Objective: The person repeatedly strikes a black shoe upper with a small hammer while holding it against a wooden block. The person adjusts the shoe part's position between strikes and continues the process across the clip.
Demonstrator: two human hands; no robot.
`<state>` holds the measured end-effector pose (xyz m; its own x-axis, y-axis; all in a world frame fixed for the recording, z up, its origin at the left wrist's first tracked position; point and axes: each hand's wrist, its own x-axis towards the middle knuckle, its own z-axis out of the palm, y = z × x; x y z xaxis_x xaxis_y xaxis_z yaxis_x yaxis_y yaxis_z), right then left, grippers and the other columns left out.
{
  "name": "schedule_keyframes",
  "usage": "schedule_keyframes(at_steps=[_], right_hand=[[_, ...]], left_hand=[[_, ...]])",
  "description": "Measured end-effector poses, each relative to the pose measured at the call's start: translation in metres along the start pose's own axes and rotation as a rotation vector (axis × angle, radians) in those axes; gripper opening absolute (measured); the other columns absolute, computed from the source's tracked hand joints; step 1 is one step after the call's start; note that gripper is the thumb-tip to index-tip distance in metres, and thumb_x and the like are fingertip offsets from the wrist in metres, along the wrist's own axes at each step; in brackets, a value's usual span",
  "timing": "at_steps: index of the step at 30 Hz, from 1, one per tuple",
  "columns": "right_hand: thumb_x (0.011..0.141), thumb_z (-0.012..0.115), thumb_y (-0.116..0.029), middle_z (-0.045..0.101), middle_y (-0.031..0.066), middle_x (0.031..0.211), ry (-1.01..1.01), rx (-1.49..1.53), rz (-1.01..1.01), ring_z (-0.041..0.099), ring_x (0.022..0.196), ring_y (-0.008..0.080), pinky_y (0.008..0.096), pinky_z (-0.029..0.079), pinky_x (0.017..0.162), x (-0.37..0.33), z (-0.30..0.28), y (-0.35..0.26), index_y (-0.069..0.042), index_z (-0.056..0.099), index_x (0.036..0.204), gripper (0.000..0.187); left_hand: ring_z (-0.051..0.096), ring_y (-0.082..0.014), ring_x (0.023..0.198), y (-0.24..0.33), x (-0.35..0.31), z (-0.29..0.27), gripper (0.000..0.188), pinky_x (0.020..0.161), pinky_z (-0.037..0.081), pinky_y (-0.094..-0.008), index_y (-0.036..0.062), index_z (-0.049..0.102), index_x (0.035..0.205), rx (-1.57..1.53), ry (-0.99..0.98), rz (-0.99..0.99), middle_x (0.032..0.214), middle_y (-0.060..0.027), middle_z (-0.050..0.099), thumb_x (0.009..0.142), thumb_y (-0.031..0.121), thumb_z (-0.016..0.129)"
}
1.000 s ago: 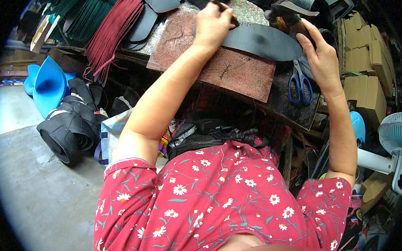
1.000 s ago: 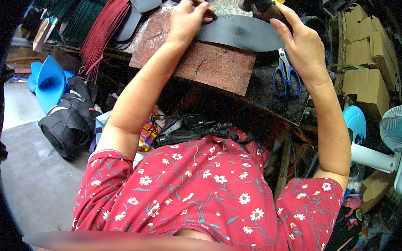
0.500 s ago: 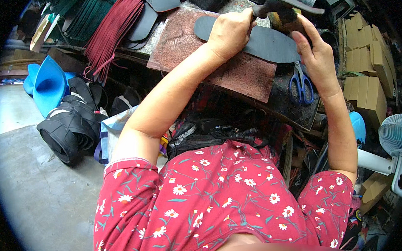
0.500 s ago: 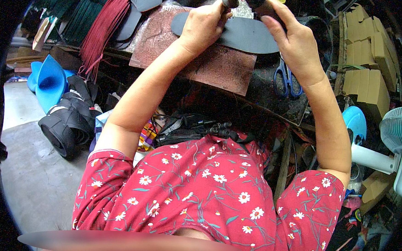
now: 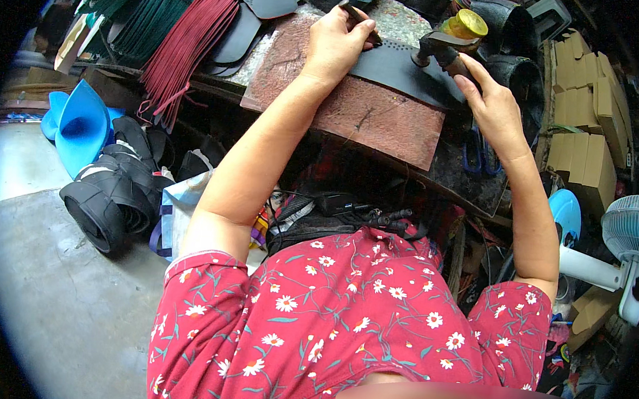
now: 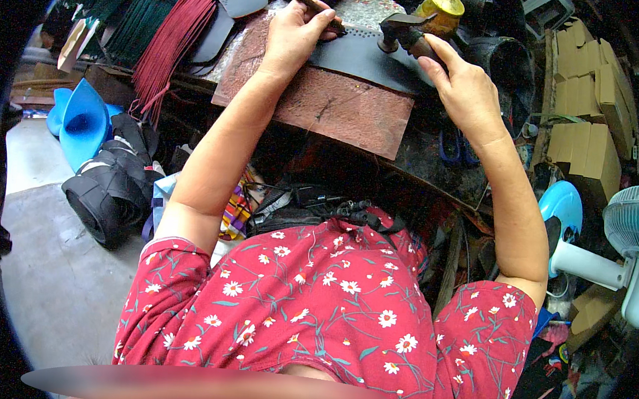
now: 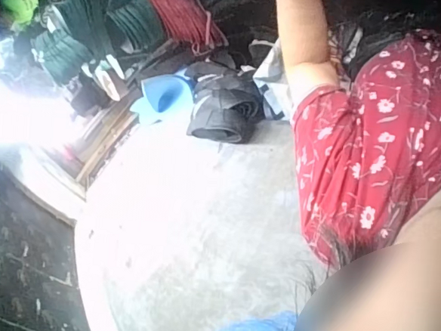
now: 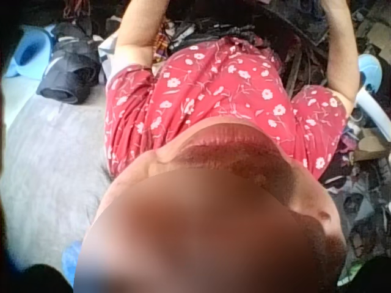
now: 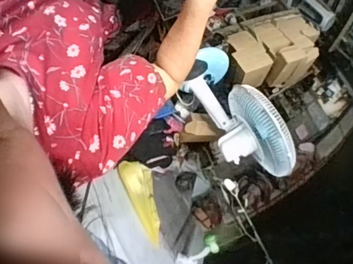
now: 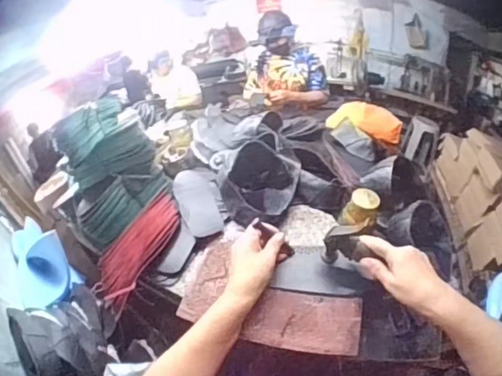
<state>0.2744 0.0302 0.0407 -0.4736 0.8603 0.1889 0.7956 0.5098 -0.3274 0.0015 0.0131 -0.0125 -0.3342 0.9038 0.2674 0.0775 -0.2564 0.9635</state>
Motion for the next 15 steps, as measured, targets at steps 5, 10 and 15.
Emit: schedule_keyframes(at_steps=[5, 10, 15], right_hand=[[0.094, 0.06, -0.042, 0.07, 0.0171, 0.093, 0.137, 0.167, -0.123, 0.07, 0.086, 0.0336, 0.0383, 0.053, 0.071, 0.004, -0.029, -0.02, -0.024, 0.06, 0.128, 0.038], [0.099, 0.056, -0.023, 0.063, -0.0009, 0.082, 0.41, 0.521, -0.355, 0.05, 0.063, 0.0018, 0.0182, 0.043, 0.055, 0.001, -0.088, -0.064, -0.016, 0.052, 0.139, 0.041], [0.096, 0.059, -0.033, 0.068, 0.0221, 0.099, 0.256, 0.082, -0.313, 0.069, 0.09, 0.0357, 0.037, 0.053, 0.074, 0.01, -0.048, -0.062, -0.015, 0.059, 0.127, 0.035]], left_hand=[[0.067, -0.0102, 0.068, -0.01, 0.004, -0.001, 0.013, 0.061, 0.055, -0.0241, -0.0006, 0.065, 0.092, -0.075, -0.041, 0.011, 0.079, -0.0076, 0.071, 0.087, 0.011, 0.07], [0.07, -0.0182, 0.069, 0.0, 0.003, 0.001, 0.017, 0.064, 0.055, -0.0299, 0.001, 0.066, 0.091, 0.204, -0.055, 0.174, 0.08, -0.0126, 0.071, 0.083, 0.015, 0.073], [0.064, -0.0409, 0.072, 0.013, -0.01, 0.019, 0.02, 0.063, 0.052, -0.045, 0.004, 0.056, 0.098, 0.851, -0.11, 0.613, 0.076, -0.0196, 0.065, 0.088, 0.019, 0.066]])
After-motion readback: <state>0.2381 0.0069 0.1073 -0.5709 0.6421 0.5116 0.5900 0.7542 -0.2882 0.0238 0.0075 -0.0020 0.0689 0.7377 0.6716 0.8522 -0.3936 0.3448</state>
